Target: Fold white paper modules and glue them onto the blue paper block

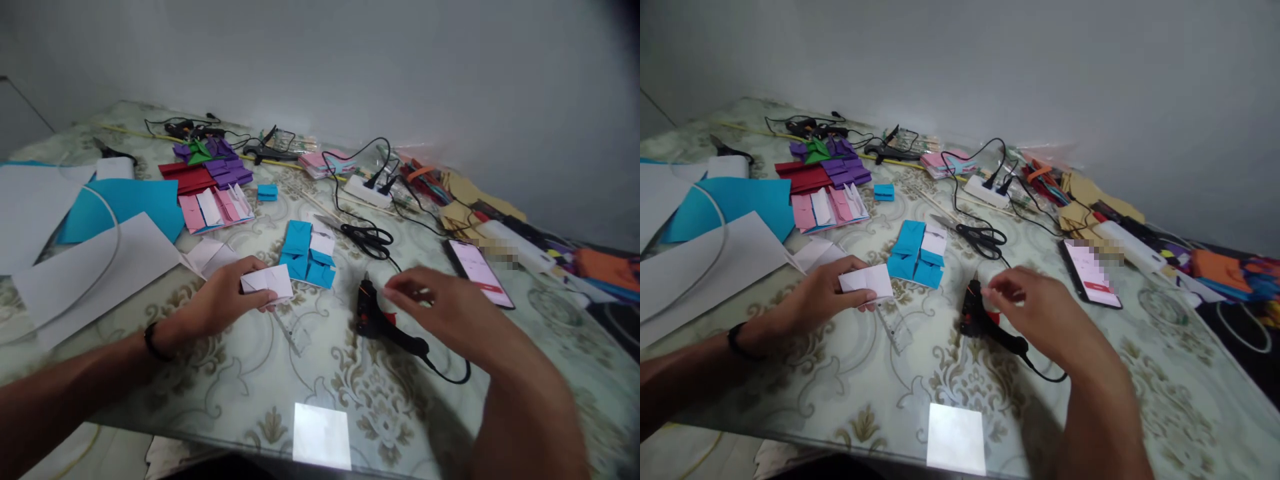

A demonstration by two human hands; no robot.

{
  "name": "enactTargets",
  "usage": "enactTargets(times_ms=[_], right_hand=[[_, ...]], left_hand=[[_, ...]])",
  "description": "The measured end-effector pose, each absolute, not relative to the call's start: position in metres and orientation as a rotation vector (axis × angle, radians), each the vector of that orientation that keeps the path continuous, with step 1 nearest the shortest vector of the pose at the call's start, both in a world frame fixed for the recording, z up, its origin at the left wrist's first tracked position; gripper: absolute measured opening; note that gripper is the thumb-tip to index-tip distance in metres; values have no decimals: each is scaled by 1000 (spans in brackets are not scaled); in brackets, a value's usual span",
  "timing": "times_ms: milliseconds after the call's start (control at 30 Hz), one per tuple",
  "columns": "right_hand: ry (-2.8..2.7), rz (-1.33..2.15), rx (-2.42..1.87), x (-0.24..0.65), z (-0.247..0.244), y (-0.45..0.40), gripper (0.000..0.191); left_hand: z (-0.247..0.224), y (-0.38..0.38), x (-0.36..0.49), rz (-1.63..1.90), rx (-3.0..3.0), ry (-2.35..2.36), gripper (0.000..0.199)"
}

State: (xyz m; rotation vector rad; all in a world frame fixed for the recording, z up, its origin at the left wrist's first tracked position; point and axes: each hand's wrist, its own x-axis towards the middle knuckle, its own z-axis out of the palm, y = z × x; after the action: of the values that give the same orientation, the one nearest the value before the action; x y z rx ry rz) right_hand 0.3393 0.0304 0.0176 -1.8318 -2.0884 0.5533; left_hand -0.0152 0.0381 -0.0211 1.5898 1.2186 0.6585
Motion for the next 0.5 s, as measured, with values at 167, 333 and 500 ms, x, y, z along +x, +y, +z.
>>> enactTargets(times_ms=[167,333,500], right_hand=[[-2254,895,-2102,349,9,29,36],[-2449,772,-2004,332,4,27,20],[-2354,633,-1946,349,8,23,18]], left_hand=[[-25,40,-17,812,1702,1214,29],[-21,34,-14,951,1711,1160,34],[-21,33,-13,1035,1704,1243,33]])
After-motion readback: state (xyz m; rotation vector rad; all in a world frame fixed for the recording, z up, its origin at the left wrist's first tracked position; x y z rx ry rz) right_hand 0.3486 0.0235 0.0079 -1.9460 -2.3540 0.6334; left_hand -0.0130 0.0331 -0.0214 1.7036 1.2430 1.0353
